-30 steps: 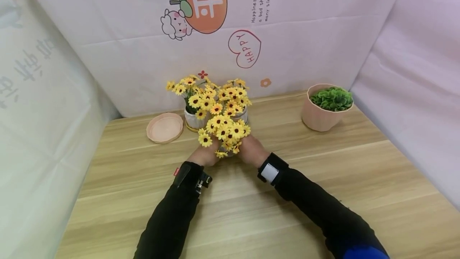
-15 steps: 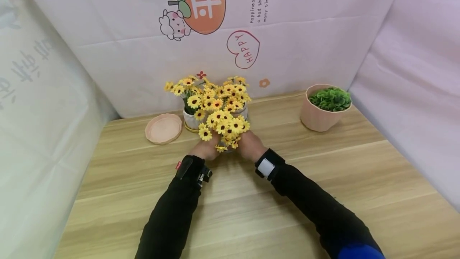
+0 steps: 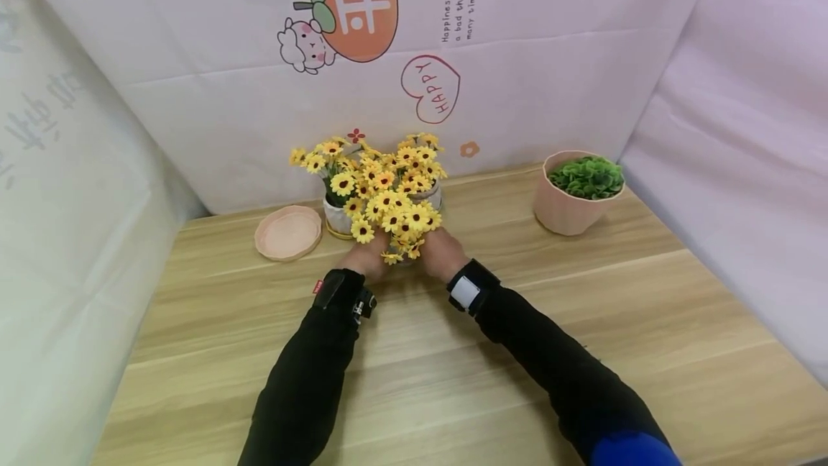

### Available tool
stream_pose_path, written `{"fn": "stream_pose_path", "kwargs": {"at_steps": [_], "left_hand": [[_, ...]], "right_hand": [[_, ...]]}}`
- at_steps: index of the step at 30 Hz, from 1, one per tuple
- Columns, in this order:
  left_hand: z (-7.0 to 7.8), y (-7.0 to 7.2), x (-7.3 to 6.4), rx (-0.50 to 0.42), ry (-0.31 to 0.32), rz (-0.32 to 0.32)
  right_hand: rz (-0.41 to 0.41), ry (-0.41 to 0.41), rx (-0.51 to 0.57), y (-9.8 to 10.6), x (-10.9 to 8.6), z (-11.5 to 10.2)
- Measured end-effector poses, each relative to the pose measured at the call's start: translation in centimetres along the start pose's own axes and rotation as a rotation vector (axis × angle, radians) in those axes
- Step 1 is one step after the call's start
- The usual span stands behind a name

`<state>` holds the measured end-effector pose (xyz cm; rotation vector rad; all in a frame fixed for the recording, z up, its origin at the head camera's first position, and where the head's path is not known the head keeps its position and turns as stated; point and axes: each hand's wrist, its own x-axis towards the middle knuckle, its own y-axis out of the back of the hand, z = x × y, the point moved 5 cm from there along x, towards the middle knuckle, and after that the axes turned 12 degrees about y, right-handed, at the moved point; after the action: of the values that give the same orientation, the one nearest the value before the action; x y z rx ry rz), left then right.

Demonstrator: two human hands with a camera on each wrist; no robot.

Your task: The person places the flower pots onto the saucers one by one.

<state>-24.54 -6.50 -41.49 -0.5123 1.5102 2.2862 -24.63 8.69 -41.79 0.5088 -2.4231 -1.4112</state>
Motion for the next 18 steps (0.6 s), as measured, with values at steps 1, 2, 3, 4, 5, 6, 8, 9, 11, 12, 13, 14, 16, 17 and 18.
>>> {"fn": "stream_pose_path", "kwargs": {"at_steps": [1, 2, 3, 4, 5, 6, 8, 9, 11, 12, 13, 14, 16, 17, 18], "left_hand": [[0.0, 0.1, 0.2, 0.013, -0.002, 0.005], [0.1, 0.2, 0.4, 0.027, -0.009, 0.006], [0.2, 0.3, 0.6, 0.037, -0.011, 0.006], [0.2, 0.3, 0.8, 0.050, -0.013, 0.003], [0.2, 0.4, 0.9, 0.063, -0.018, 0.003], [0.2, 0.4, 1.1, 0.071, -0.024, 0.000], [0.3, 0.5, 1.4, 0.061, -0.036, -0.009], [0.3, 0.6, 1.5, 0.053, -0.035, -0.011], [0.3, 0.7, 1.8, 0.045, -0.042, -0.011], [0.3, 0.8, 1.9, 0.036, -0.042, -0.012], [0.4, 0.9, 2.0, 0.035, -0.043, -0.009], [0.4, 0.9, 2.1, 0.039, -0.045, -0.007], [0.5, 1.0, 2.3, 0.045, -0.048, -0.003], [0.5, 1.1, 2.4, 0.045, -0.050, -0.001], [0.5, 1.1, 2.5, 0.045, -0.054, 0.001]], "right_hand": [[-0.003, -0.011, -0.006, 0.0, 0.1, 0.0], [-0.006, -0.021, -0.016, 0.0, 0.2, 0.0], [-0.012, -0.032, -0.027, 0.0, 0.3, 0.0], [-0.019, -0.042, -0.037, 0.0, 0.4, -0.1], [-0.026, -0.052, -0.044, -0.1, 0.6, 0.0], [-0.028, -0.056, -0.050, -0.1, 0.7, 0.0], [-0.029, -0.058, -0.072, -0.1, 0.9, -0.1], [-0.030, -0.059, -0.078, -0.1, 1.0, 0.0], [-0.025, -0.060, -0.091, -0.1, 1.1, 0.0], [-0.025, -0.060, -0.097, -0.1, 1.2, 0.0], [-0.025, -0.063, -0.102, -0.1, 1.3, 0.0], [-0.025, -0.063, -0.105, -0.1, 1.3, 0.0], [-0.018, -0.069, -0.108, -0.1, 1.5, -0.1], [-0.015, -0.073, -0.108, -0.1, 1.5, -0.1], [-0.013, -0.079, -0.110, -0.1, 1.6, -0.1]]}}
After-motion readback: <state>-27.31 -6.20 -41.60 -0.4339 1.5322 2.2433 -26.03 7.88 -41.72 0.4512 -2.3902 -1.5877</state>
